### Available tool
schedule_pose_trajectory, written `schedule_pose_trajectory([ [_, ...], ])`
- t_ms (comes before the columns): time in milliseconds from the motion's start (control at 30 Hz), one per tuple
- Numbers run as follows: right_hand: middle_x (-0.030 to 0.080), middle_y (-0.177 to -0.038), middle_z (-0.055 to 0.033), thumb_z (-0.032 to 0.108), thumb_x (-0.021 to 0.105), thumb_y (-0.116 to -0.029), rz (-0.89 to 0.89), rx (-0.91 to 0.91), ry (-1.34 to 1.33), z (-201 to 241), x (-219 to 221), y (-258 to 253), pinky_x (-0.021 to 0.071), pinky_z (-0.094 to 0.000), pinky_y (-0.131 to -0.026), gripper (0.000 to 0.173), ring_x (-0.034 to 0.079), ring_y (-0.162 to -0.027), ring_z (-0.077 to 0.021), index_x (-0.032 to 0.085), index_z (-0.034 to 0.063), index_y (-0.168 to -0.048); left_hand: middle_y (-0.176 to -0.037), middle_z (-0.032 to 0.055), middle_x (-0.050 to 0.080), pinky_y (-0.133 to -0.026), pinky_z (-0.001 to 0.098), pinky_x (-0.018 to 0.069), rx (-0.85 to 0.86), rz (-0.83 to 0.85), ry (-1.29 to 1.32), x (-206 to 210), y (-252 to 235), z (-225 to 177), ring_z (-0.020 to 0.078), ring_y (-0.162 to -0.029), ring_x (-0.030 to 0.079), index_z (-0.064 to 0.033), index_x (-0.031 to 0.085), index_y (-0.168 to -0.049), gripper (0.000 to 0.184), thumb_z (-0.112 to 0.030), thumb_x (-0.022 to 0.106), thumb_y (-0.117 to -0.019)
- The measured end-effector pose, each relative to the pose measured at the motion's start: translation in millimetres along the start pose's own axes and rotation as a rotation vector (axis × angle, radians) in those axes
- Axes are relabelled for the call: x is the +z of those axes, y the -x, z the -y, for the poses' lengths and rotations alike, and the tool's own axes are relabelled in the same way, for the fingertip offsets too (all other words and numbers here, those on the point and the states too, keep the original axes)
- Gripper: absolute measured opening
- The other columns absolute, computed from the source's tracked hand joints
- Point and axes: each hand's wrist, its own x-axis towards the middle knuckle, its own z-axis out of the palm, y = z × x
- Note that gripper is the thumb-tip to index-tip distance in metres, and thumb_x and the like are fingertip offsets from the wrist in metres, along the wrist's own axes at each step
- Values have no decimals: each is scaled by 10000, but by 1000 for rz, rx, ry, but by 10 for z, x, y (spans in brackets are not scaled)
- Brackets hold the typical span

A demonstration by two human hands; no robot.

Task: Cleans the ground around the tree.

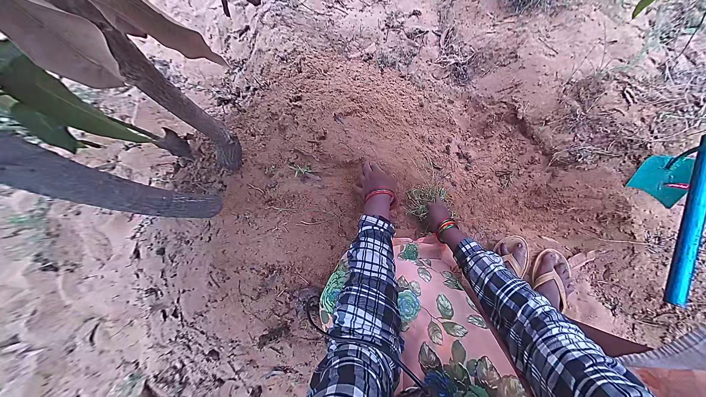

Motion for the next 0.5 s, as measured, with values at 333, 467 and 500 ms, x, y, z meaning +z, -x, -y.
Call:
schedule_pose_trajectory([
  [333,299,-1626,-301,184,850,-808,47,20,30,93,-112,39,420,-606,-1125,681,393,-1427,-512,601,31,-1423,-1734,177,13,-1124,771,247,-386,-255,45,-549,-74,413,462,-1577,69,-130,360,-1607,781,-453,648,-958],
  [467,285,-1635,-298,188,854,-803,49,18,21,79,-108,44,416,-609,-1126,706,393,-1429,-511,587,44,-1441,-1717,136,179,-1196,680,207,-321,-210,88,-626,-17,396,356,-1578,183,-77,380,-1586,728,-449,595,-999],
  [500,285,-1637,-294,199,856,-801,46,20,20,81,-109,48,418,-616,-1121,711,394,-1430,-508,587,52,-1442,-1670,167,296,-1195,656,246,-281,-183,109,-661,-7,401,358,-1547,272,-50,438,-1546,666,-444,565,-1024],
])
